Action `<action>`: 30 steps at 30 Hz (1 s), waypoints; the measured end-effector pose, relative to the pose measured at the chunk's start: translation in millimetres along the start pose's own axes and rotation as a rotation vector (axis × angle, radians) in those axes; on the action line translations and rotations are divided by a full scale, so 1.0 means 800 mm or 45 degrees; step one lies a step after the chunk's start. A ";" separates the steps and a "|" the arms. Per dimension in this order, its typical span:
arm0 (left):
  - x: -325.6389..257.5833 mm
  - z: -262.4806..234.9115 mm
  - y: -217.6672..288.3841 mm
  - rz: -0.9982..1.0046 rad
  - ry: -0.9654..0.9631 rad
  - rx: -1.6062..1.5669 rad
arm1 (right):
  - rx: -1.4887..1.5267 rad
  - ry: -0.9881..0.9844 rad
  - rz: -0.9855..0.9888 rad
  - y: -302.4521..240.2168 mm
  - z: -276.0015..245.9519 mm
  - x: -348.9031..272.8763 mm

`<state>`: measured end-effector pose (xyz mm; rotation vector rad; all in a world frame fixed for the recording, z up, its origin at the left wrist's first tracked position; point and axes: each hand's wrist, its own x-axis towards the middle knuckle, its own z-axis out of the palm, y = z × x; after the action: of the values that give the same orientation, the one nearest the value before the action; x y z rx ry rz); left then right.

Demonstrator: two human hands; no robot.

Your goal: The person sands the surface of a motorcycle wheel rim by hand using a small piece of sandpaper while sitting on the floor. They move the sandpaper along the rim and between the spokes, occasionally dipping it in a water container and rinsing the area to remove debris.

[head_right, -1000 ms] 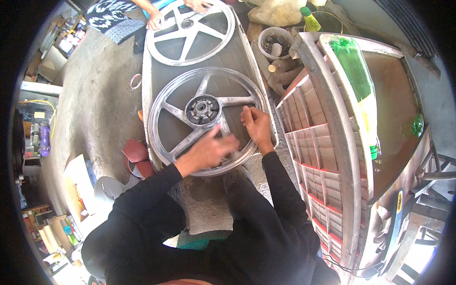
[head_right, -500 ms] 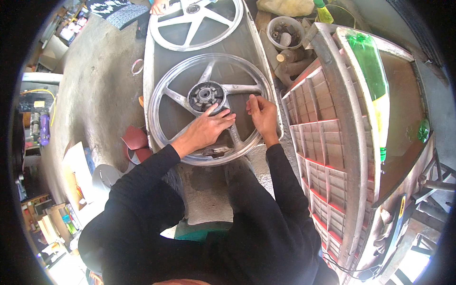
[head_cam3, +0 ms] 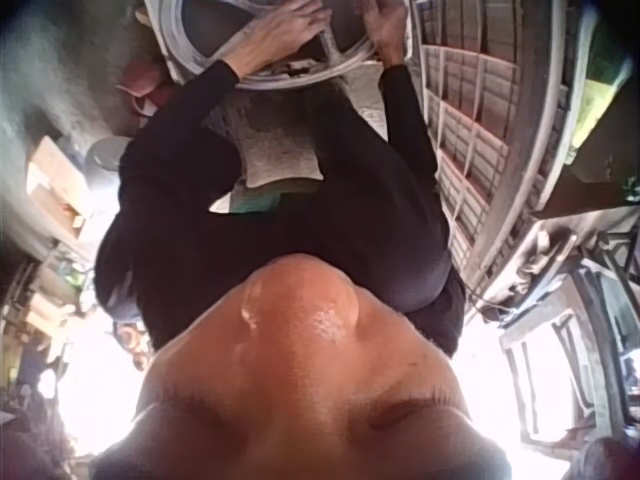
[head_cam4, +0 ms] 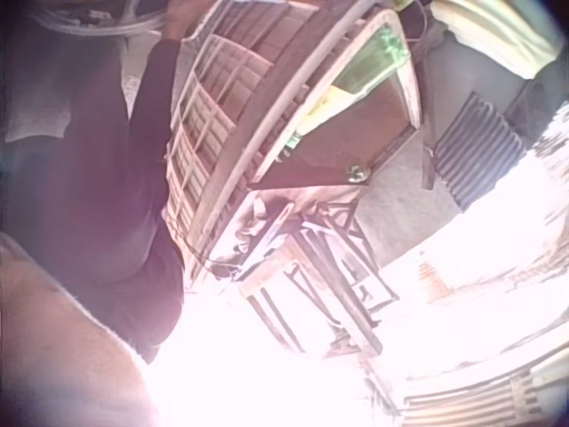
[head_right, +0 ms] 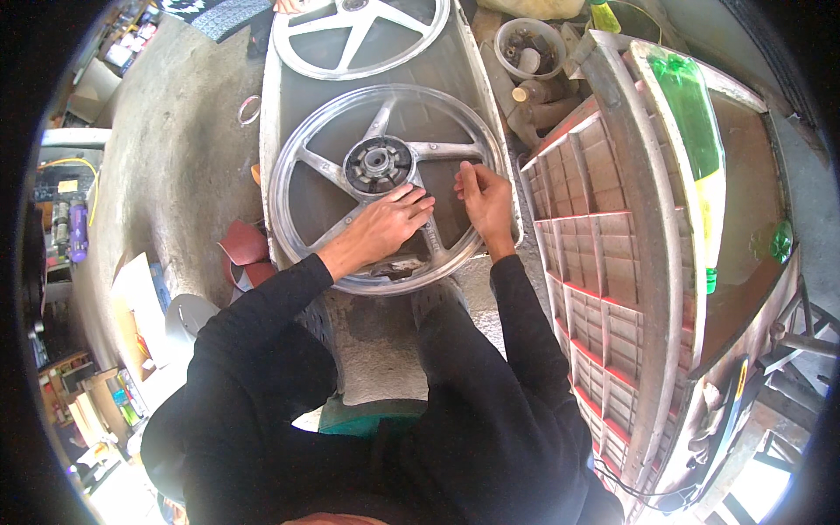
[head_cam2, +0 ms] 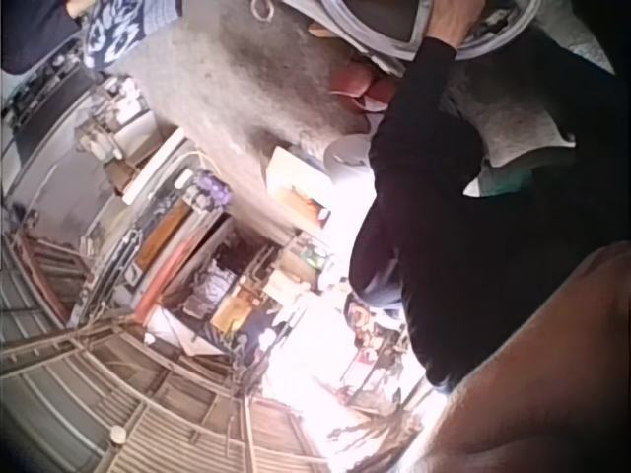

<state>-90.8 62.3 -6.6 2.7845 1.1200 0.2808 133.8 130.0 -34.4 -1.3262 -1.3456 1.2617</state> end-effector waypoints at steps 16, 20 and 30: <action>0.003 0.000 0.010 0.105 -0.050 0.018 | -0.016 -0.004 -0.016 0.001 -0.001 0.001; 0.004 -0.003 0.013 0.119 -0.068 0.001 | -0.012 -0.001 -0.015 0.002 -0.001 0.002; 0.008 -0.011 0.023 0.230 -0.163 -0.274 | -0.013 -0.002 -0.009 -0.003 -0.001 0.001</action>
<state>-75.6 54.0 6.0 2.6701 0.7624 0.2225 134.1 130.8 -31.6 -1.3266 -1.3580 1.2530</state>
